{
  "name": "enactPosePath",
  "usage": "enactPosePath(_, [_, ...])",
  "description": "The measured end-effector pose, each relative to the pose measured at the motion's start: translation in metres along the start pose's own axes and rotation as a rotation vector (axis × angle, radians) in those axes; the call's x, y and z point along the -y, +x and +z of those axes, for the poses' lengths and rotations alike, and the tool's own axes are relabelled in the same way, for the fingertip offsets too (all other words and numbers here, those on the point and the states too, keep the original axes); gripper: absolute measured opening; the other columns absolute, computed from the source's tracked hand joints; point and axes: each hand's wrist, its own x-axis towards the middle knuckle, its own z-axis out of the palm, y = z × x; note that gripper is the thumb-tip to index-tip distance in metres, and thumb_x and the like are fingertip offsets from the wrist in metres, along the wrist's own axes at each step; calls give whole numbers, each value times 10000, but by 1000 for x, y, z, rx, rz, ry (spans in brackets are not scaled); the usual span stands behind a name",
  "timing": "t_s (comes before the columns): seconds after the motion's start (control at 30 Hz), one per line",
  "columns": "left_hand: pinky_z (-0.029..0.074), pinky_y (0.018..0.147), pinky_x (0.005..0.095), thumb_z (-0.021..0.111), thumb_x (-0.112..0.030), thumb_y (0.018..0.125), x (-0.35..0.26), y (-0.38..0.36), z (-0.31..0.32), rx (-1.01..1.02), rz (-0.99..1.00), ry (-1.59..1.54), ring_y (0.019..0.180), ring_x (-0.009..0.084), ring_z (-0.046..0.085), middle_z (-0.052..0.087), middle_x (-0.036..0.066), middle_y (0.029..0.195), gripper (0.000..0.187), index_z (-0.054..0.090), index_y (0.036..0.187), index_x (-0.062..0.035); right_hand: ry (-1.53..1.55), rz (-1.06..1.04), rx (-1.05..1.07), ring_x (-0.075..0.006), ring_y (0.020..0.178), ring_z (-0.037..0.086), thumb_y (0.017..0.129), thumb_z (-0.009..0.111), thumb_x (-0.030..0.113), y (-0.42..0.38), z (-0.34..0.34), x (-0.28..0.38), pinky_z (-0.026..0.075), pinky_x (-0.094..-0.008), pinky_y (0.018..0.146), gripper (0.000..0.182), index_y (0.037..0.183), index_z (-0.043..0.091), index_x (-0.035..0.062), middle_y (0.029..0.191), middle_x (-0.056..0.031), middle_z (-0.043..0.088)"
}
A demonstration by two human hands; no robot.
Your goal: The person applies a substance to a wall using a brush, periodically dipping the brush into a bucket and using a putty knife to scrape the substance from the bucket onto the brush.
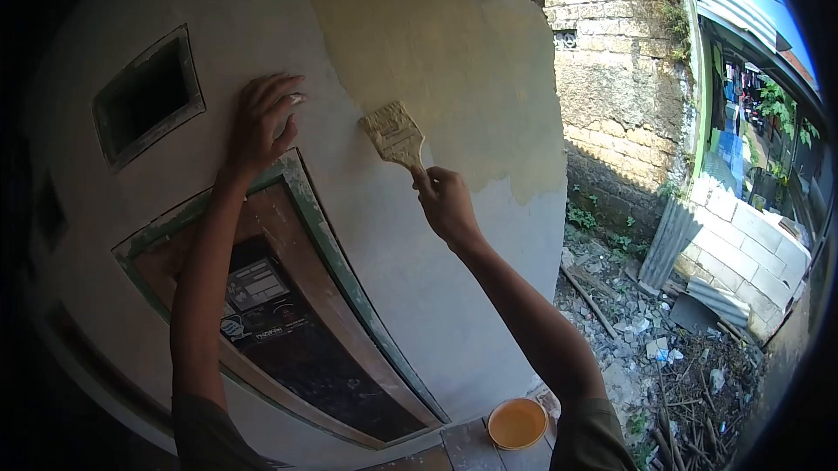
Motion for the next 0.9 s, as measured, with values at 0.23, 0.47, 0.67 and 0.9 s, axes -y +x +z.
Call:
enactPosePath(0.23, [343,1036,440,553,-106,771,0,1,2,-43,27,14,1184,270,477,551,59,1237,233,608,994,-65,95,-96,-114,-110,536,454,963,523,362,47,-28,44,386,-307,518,456,824,632,-57,590,-56,522])
enactPosePath(0.47, [348,1034,440,539,-121,787,1,1,3,-42,26,35,1179,270,482,552,56,1240,214,613,978,-58,88,-179,-36,-31,385,319,963,534,377,98,-32,76,243,-235,349,431,863,579,-40,577,9,436])
enactPosePath(0.67, [329,1048,437,514,-142,812,2,-1,3,-23,24,41,1202,269,476,549,65,1263,249,619,1021,-58,-28,-67,-16,-141,538,505,959,524,379,35,-24,-10,417,-329,533,478,816,626,-66,609,-88,557])
enactPosePath(0.9, [336,1047,433,521,-143,816,1,1,6,-43,36,50,1205,249,476,551,49,1254,234,622,1011,-63,-140,-10,-50,-142,541,486,976,496,377,-33,-25,-67,402,-338,527,494,778,585,-67,615,-99,579])
